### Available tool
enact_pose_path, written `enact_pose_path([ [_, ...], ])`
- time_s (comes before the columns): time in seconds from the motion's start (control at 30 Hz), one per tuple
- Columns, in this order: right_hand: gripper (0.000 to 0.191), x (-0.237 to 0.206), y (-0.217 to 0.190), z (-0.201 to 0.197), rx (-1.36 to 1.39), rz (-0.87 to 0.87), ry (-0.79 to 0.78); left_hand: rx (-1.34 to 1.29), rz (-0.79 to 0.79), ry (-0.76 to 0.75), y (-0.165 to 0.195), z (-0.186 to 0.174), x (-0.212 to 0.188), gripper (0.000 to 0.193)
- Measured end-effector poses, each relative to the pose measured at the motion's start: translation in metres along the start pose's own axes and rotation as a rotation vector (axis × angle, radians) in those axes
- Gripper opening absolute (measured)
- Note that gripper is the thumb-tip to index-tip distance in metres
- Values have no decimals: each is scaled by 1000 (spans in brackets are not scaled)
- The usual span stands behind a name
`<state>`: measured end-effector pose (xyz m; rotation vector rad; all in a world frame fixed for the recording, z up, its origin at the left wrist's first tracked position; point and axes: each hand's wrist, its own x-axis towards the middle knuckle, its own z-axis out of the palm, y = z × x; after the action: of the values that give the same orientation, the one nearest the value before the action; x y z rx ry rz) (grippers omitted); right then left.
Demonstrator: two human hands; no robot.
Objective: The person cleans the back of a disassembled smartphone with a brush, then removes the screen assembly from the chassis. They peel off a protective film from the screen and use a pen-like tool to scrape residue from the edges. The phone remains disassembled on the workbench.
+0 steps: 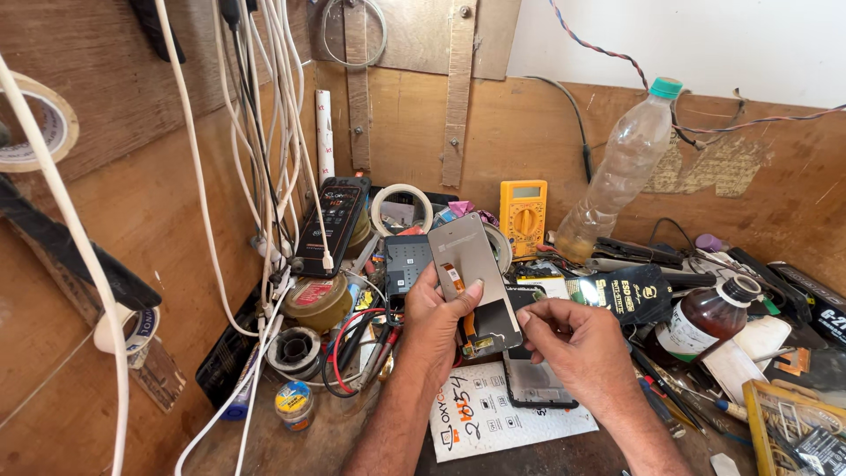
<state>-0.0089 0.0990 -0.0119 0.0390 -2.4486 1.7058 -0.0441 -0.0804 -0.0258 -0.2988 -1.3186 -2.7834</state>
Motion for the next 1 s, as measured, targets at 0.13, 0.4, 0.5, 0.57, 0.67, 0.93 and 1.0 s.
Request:
enact_pose_path([
  [0.13,22,-1,-1,0,-60,12,20,47,-10,28,0,1,1,55],
  [0.4,15,-2,5,3,-287,-175,135,166,29,49,-3,2,0,51],
  [0.5,16,-2,6,1,-212,-91,149,113,-13,56,-4,0,0,46],
  [0.57,22,-1,5,-1,-24,-35,122,41,-30,20,-4,-3,1,42],
  [0.67,35,0,2,-3,335,1,50,-81,-82,-35,-5,-5,4,39],
  [0.93,25,3,-3,16,271,-27,63,-28,-92,-43,-3,-2,2,39],
  [1.0,22,6,0,20,281,-19,96,35,-75,-49,-3,-1,0,41],
])
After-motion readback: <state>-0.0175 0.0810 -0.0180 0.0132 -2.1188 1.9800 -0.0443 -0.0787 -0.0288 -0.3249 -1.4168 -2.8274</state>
